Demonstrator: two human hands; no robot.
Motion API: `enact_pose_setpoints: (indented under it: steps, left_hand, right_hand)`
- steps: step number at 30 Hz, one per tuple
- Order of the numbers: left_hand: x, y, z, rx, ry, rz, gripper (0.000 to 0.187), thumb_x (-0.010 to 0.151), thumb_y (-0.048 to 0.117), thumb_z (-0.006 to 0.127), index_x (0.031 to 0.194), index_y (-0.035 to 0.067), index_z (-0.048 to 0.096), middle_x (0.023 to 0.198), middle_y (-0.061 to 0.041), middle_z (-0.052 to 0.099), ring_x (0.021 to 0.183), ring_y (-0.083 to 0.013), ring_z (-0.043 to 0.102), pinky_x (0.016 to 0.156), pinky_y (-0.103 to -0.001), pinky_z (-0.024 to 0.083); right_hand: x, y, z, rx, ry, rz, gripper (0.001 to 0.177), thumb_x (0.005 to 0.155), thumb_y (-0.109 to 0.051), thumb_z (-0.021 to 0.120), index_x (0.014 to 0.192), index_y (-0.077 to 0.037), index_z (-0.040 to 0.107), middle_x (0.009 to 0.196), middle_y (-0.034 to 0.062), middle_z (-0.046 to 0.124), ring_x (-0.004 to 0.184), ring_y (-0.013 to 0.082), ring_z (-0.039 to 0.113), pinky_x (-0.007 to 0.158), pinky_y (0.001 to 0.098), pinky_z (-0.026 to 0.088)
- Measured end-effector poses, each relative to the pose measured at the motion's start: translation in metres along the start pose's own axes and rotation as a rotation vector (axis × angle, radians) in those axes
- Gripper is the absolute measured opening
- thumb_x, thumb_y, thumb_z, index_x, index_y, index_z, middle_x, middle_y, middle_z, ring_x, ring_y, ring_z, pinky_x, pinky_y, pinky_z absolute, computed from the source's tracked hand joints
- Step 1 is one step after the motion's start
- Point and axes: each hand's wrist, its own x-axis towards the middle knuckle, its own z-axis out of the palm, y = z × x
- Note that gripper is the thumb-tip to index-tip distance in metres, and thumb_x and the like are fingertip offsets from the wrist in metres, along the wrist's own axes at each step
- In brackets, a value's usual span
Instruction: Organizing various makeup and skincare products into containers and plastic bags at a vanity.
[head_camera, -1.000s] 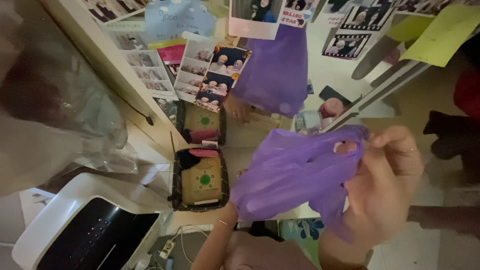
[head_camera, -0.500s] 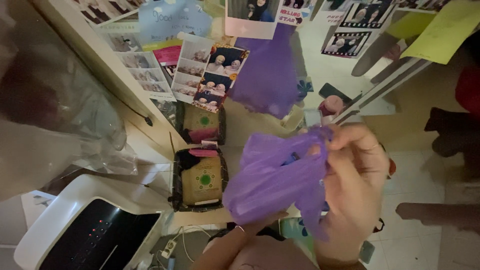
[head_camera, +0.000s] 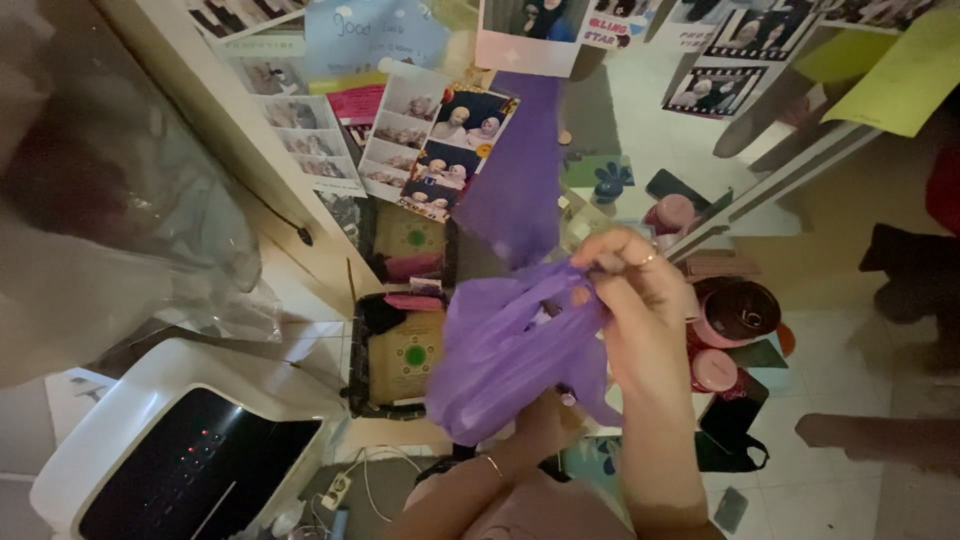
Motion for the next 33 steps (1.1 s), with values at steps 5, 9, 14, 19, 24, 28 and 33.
enact_pose_setpoints:
  steps: [5,9,14,19,24,28,33]
  left_hand:
    - [-0.005,0.02,-0.01,-0.039,-0.015,0.014,0.085,0.092,0.045,0.067,0.157,0.003,0.031,0.154,-0.033,0.037,0.137,-0.0514,0.036,0.112,-0.059,0.029]
    - [-0.009,0.03,-0.023,-0.074,-0.022,0.023,0.086,0.092,0.045,0.068,0.157,0.002,0.032,0.154,-0.033,0.038,0.136,-0.051,0.037,0.112,-0.059,0.029]
    - [-0.017,0.034,-0.042,-0.056,0.055,0.135,0.086,0.089,0.042,0.069,0.146,-0.016,0.043,0.133,-0.034,0.056,0.128,-0.0467,0.052,0.111,-0.055,0.038]
    - [-0.043,0.004,-0.086,0.032,0.13,-0.43,0.041,0.096,0.044,0.061,0.094,0.006,0.078,0.089,-0.021,0.074,0.081,-0.0414,0.071,0.069,-0.056,0.057]
    - [-0.048,-0.01,-0.118,0.113,0.083,-0.561,0.042,0.096,0.045,0.059,0.089,0.009,0.079,0.085,-0.017,0.075,0.08,-0.0362,0.075,0.068,-0.049,0.059]
    - [-0.045,0.024,-0.157,-0.026,0.161,-0.575,0.064,0.085,0.066,0.07,0.087,0.003,0.075,0.087,-0.017,0.074,0.084,-0.0358,0.073,0.074,-0.046,0.059]
    - [-0.026,-0.012,-0.095,0.032,0.29,-0.485,0.062,0.079,0.052,0.077,0.115,0.002,0.067,0.107,-0.018,0.072,0.096,-0.0361,0.071,0.082,-0.046,0.057]
  right_hand:
    - [0.012,0.007,0.001,0.029,0.03,0.061,0.027,0.092,0.011,0.045,0.106,0.001,0.065,0.103,0.0034,0.063,0.084,0.0075,0.054,0.074,0.0236,0.046]
    - [0.018,0.023,-0.007,0.011,0.028,0.063,0.025,0.092,0.01,0.048,0.107,0.0,0.065,0.1,0.0033,0.064,0.081,0.0075,0.054,0.072,0.0224,0.044]
    - [0.019,0.043,-0.015,-0.079,0.1,0.07,0.022,0.094,0.01,0.05,0.105,0.002,0.066,0.096,0.0029,0.064,0.077,0.0074,0.053,0.068,0.0226,0.042]
    - [0.017,0.047,-0.007,-0.166,0.049,0.092,0.03,0.087,0.011,0.046,0.106,-0.001,0.066,0.1,-0.0003,0.066,0.086,0.0053,0.057,0.076,0.0206,0.046]
    - [0.022,0.064,-0.015,-0.129,-0.062,0.078,0.031,0.087,0.01,0.045,0.107,-0.002,0.065,0.102,0.0015,0.065,0.083,0.0078,0.055,0.073,0.0232,0.046]
    - [0.027,0.087,-0.019,-0.14,-0.199,0.187,0.036,0.083,0.011,0.045,0.109,-0.001,0.066,0.102,0.0037,0.065,0.085,0.0109,0.057,0.072,0.0253,0.047]
    - [0.02,0.105,-0.012,-0.077,-0.454,0.101,0.035,0.087,0.011,0.044,0.115,0.0,0.063,0.109,0.0037,0.063,0.097,0.012,0.059,0.082,0.0263,0.047]
